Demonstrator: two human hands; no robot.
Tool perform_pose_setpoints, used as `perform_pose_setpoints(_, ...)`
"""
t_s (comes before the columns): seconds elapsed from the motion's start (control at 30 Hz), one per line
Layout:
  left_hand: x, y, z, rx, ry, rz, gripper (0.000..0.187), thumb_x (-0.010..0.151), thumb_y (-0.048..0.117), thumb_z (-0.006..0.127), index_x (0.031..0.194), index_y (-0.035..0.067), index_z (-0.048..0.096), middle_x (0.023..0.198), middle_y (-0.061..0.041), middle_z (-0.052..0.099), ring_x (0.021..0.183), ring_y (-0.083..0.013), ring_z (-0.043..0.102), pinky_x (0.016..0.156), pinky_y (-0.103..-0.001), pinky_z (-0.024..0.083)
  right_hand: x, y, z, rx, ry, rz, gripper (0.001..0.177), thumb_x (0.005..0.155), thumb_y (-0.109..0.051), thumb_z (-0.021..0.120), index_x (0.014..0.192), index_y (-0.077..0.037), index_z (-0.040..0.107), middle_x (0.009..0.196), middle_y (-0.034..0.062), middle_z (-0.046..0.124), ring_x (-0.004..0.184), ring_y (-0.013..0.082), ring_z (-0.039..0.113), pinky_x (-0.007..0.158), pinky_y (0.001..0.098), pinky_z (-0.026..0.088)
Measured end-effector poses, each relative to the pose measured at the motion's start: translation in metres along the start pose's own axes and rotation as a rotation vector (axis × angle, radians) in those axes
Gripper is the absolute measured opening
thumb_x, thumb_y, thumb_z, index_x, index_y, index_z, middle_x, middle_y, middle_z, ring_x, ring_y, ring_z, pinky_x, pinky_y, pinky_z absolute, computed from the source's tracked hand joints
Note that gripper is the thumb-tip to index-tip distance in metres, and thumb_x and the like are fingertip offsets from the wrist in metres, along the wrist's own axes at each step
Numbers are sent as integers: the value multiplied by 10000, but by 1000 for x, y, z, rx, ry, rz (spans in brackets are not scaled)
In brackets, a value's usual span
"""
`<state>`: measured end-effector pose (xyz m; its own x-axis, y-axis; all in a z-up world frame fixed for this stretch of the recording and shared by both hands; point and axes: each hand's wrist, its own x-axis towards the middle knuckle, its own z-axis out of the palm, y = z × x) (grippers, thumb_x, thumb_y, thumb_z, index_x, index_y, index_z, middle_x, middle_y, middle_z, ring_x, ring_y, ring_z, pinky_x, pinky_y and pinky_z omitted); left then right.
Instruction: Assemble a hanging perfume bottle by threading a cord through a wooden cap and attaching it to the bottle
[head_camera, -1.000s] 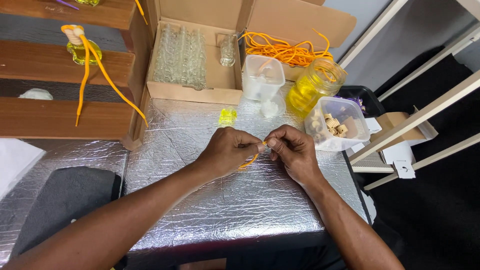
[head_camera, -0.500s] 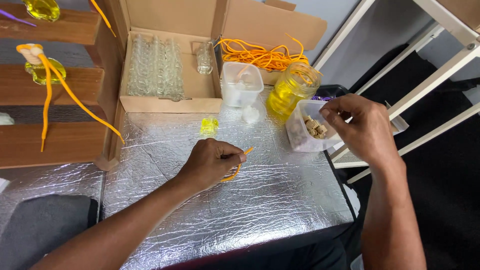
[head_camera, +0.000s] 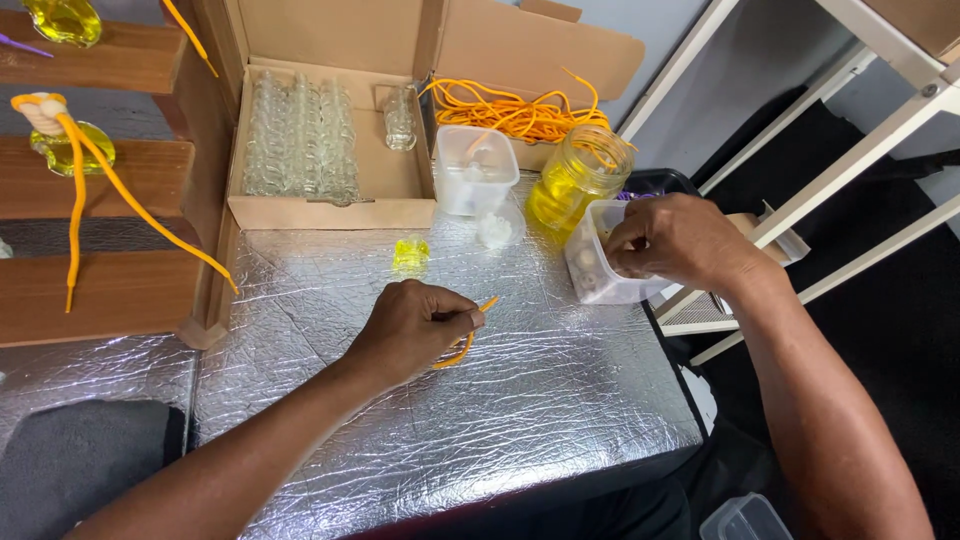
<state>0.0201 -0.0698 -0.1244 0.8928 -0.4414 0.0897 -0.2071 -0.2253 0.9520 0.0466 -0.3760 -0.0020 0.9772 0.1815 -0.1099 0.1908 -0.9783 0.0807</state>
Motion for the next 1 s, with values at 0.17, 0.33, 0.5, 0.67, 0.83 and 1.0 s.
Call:
perform_pose_setpoints(0.17,0,4,-2,-1,-16,-2,184,844,117,694,938,103,852,799,-160,806,733,-224,765,680,-366,555,-6,-1,-9,-329,38,85,129,856,-472,729,905,-359,766,827,-90,705,873,151,734,842,316,591)
perform_pose_setpoints(0.33,1,4,-3,-18,-20,-31,185,860,119,705,967,94,853,807,-151,817,725,-186,739,677,-356,550,1,-4,5,-32,-74,56,146,796,-361,735,934,-333,772,816,-20,746,900,267,744,849,424,586)
perform_pose_setpoints(0.5,2,0,-1,-13,-10,-25,171,854,129,716,946,114,860,764,-134,810,685,-144,701,648,-328,531,20,15,21,110,-155,63,145,776,-350,761,895,-335,842,749,-13,777,810,265,762,808,395,575)
perform_pose_setpoints(0.67,2,-3,1,1,0,-29,164,853,142,726,945,136,861,761,-117,810,683,-155,730,641,-317,532,25,18,24,217,-243,21,121,749,-328,800,850,-325,867,694,-51,795,736,196,771,762,342,572)
perform_pose_setpoints(0.83,1,1,-1,-13,-14,-44,184,855,130,708,964,116,856,789,-151,810,731,-178,744,683,-340,548,26,20,28,245,-318,-31,170,760,-327,813,903,-256,870,772,25,823,773,271,768,789,392,566)
perform_pose_setpoints(1.0,1,2,-1,-5,-10,-33,169,862,131,721,957,122,861,781,-143,812,720,-187,760,667,-328,554,24,12,18,204,-289,-105,154,756,-319,835,897,-269,871,757,28,818,782,308,777,786,402,586)
